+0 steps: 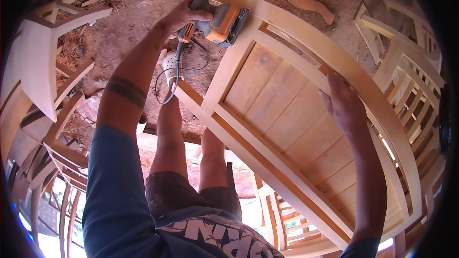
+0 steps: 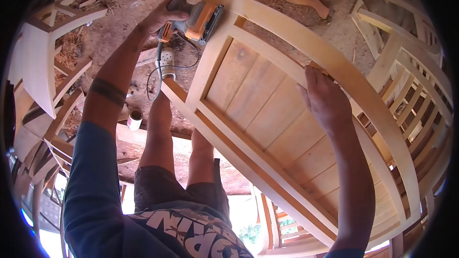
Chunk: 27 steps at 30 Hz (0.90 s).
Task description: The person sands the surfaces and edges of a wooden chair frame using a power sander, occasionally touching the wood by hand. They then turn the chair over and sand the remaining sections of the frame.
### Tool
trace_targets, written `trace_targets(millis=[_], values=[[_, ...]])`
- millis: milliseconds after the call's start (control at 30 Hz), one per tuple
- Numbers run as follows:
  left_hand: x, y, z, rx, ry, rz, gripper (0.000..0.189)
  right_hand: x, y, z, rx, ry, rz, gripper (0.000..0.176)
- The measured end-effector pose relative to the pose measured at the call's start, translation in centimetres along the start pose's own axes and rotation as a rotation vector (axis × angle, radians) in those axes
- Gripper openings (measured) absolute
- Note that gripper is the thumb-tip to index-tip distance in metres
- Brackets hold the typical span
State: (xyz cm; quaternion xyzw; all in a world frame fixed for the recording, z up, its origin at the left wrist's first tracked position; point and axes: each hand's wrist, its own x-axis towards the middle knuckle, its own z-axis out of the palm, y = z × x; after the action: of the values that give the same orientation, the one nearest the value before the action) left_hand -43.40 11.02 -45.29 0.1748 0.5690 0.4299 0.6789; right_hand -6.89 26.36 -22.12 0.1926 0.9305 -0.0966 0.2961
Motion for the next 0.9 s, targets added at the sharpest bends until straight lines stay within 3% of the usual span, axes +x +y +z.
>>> trace_targets(millis=[300, 367, 500, 567, 700, 767, 900], values=[[-4.9, -2.8, 0.3, -0.015, 0.026, -0.054, 0.078, 0.1, -0.2, -0.2, -0.02, -0.009, 0.002, 0.044], [-7.2, -5.0, 0.6, 0.06, 0.093, 0.036, 0.076, 0.0, -0.3, -0.3, -0.018, 0.004, 0.003, 0.043], [-12.4, -3.8, 4.4, 0.575, 0.36, 0.223, 0.069, 0.1, -0.5, -0.5, 0.018, -0.051, 0.031, 0.045], [-11.6, -0.5, 6.8, 0.766, 0.433, 0.193, 0.069, 0.1, -0.1, -0.3, 0.083, -0.093, 0.068, 0.046], [-6.2, 2.9, 7.3, 0.778, 0.472, 0.268, 0.068, 0.1, -0.4, -0.7, 0.049, -0.049, 0.052, 0.045], [-4.9, 3.1, 6.7, 0.745, 0.453, 0.343, 0.069, 0.2, -0.3, -0.5, 0.072, -0.083, 0.069, 0.044], [-8.7, 0.5, 6.3, 0.835, 0.438, 0.251, 0.069, 0.1, 0.0, 0.0, 0.112, -0.069, 0.066, 0.045]])
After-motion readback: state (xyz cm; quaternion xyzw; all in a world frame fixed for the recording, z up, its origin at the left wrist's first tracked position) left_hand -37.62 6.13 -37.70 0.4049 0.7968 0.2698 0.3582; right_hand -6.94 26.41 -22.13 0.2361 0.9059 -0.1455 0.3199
